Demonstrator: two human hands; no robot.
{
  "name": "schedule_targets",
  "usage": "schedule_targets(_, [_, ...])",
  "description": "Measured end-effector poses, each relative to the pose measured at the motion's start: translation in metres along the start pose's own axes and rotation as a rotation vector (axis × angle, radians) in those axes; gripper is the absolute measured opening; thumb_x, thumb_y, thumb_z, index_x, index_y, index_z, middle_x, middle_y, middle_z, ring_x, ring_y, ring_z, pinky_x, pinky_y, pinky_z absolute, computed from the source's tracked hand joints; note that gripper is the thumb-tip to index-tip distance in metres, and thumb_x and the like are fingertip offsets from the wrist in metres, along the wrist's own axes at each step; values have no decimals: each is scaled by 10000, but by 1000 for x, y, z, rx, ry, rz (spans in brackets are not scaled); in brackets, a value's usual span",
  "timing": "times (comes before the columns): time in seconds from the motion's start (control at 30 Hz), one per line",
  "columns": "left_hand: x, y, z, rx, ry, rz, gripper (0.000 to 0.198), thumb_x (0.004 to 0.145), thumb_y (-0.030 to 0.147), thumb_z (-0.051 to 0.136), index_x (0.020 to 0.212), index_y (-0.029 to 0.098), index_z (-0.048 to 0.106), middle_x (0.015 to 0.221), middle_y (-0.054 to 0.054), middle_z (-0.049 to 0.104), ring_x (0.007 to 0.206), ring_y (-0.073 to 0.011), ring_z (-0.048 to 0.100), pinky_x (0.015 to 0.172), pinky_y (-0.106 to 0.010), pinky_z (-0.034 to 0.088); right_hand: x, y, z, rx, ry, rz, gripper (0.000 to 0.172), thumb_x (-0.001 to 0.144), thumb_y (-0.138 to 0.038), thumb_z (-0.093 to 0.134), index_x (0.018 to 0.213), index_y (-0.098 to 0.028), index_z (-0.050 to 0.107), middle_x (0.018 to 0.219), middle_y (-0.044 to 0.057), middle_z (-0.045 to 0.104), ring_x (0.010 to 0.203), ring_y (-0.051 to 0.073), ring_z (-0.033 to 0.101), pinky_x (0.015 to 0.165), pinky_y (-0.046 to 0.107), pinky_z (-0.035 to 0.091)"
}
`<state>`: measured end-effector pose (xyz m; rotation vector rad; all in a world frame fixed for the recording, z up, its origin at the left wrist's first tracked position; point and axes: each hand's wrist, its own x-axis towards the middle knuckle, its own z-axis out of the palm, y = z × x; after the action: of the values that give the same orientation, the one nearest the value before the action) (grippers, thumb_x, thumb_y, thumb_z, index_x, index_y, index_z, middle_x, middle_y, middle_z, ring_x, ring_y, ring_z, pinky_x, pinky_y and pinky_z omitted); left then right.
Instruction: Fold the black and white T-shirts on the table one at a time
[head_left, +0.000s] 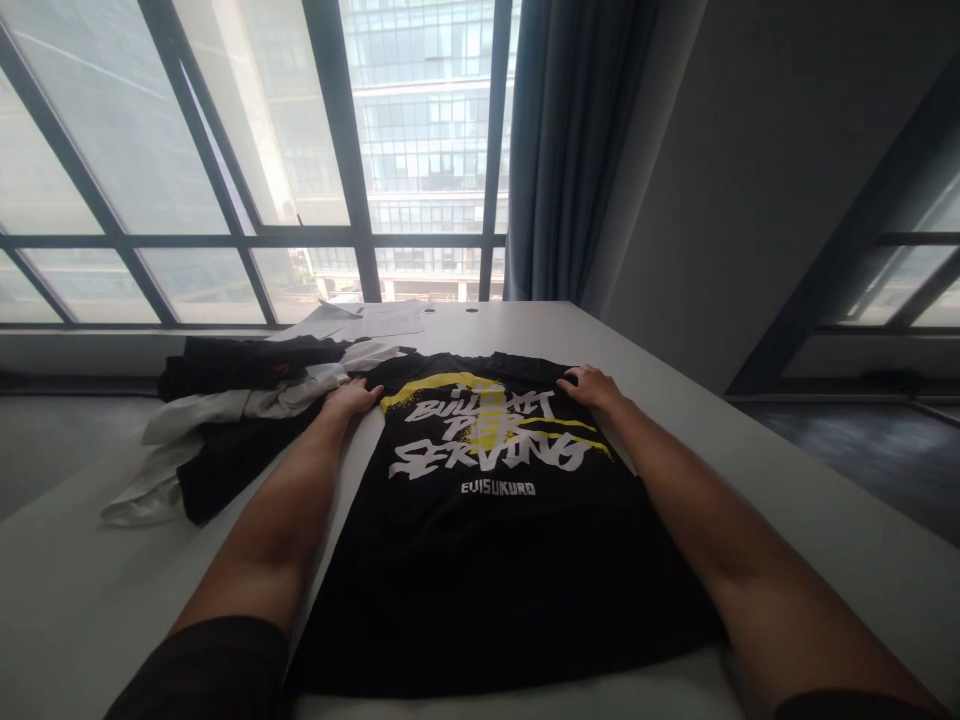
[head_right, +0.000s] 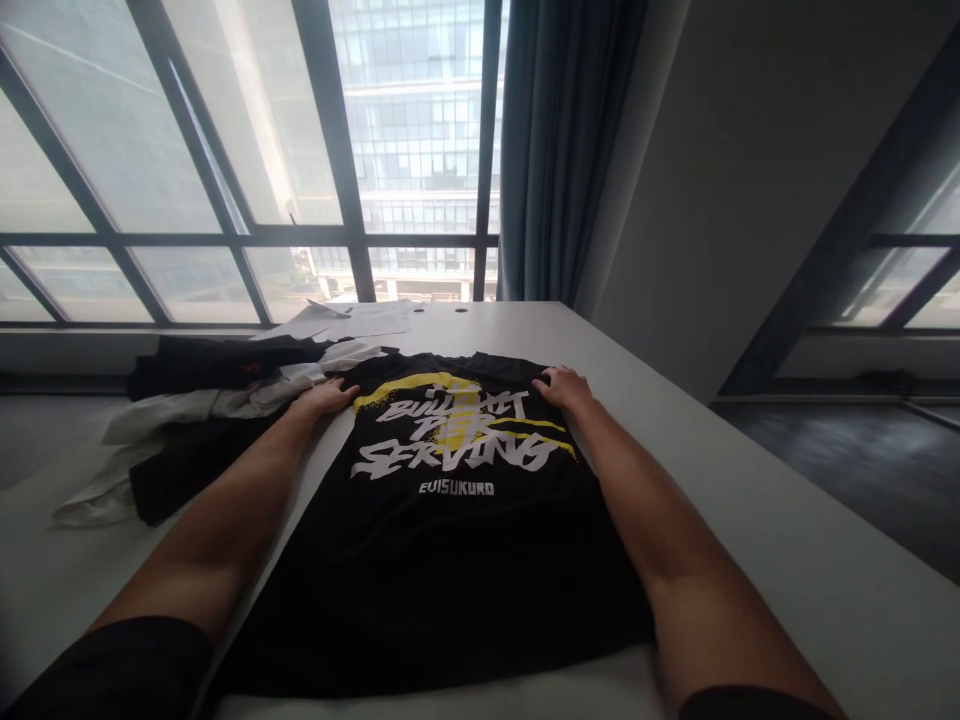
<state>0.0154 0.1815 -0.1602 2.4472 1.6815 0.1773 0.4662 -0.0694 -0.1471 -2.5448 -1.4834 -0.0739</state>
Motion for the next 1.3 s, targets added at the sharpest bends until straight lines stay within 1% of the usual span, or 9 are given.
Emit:
schedule_targets(0.13, [7,-13,-4,-20,29,-59,645,925,544,495,1338,52,549,1401,-231,561,1379,-430,400,1096,-552,315,6,-1,12,37,-192,-84,710,930,-661,442,1489,-224,465,1603,117,349,1453,297,347,1173,434,279])
schedule_targets(0.3, [7,-10,-8,-6,157,101,451,881,451,579,1091,56,633,1109,-170,706,1233,-390,525,1018,-525,382,9,3,24,7,-225,11,662,1010,-582,236,1577,-246,293,1666,89,184,1536,283,129,1205,586,71])
schedule_targets(0.47, [-14,31,-16,83,71,106,602,915,440,530,1331,5,549,1421,-288,520,1352,-412,453,1091,-509,347,4,-5,24,-23,-44,126,602,1014,-414,291,1561,-163,312,1594,172,342,1494,327,236,1190,607,73])
schedule_targets(0.6, [-34,71,-13,107,-123,451,738,892,578,562,1507,190,432,1612,-117,337,1485,-287,302,1189,-339,248,-4,-12,21,-57,83,98,517,986,-317,358,1460,-135,460,1461,219,484,1399,346,365,1170,571,139])
schedule_targets(0.67, [-45,86,-10,138,-223,520,755,903,598,556,1527,199,407,1629,-116,297,1490,-292,294,1191,-356,255,-9,-15,20,-94,71,54,475,999,-320,315,1380,-152,544,1425,214,513,1353,341,414,1147,549,199])
schedule_targets(0.77, [-73,105,-8,204,-127,563,649,949,517,543,1511,211,432,1626,-118,302,1499,-327,257,1192,-452,256,-15,-19,17,-167,33,29,495,1022,-356,244,1304,-159,599,1388,206,542,1298,342,461,1105,555,251])
schedule_targets(0.9, [-133,132,-5,108,-39,1030,459,1029,419,441,1445,239,512,1542,-70,465,1430,-243,405,1203,-424,257,-22,-26,13,-273,102,-37,481,1028,-363,262,1270,-132,608,1353,208,566,1251,334,484,1093,530,254])
schedule_targets(1.07, [-208,177,6,-163,-169,1457,484,951,426,615,1392,233,563,1526,-87,484,1445,-253,391,1231,-422,222,-24,-27,16,-316,126,-97,498,1038,-390,251,1253,-132,619,1340,196,586,1226,323,506,1061,493,307])
schedule_targets(1.3, [-249,212,21,-201,-405,1602,642,952,438,593,1516,188,417,1609,-82,337,1516,-266,228,1243,-511,95,-21,-23,14,-325,-26,-125,522,1038,-415,257,1336,-135,581,1397,200,546,1275,333,494,1039,502,355])
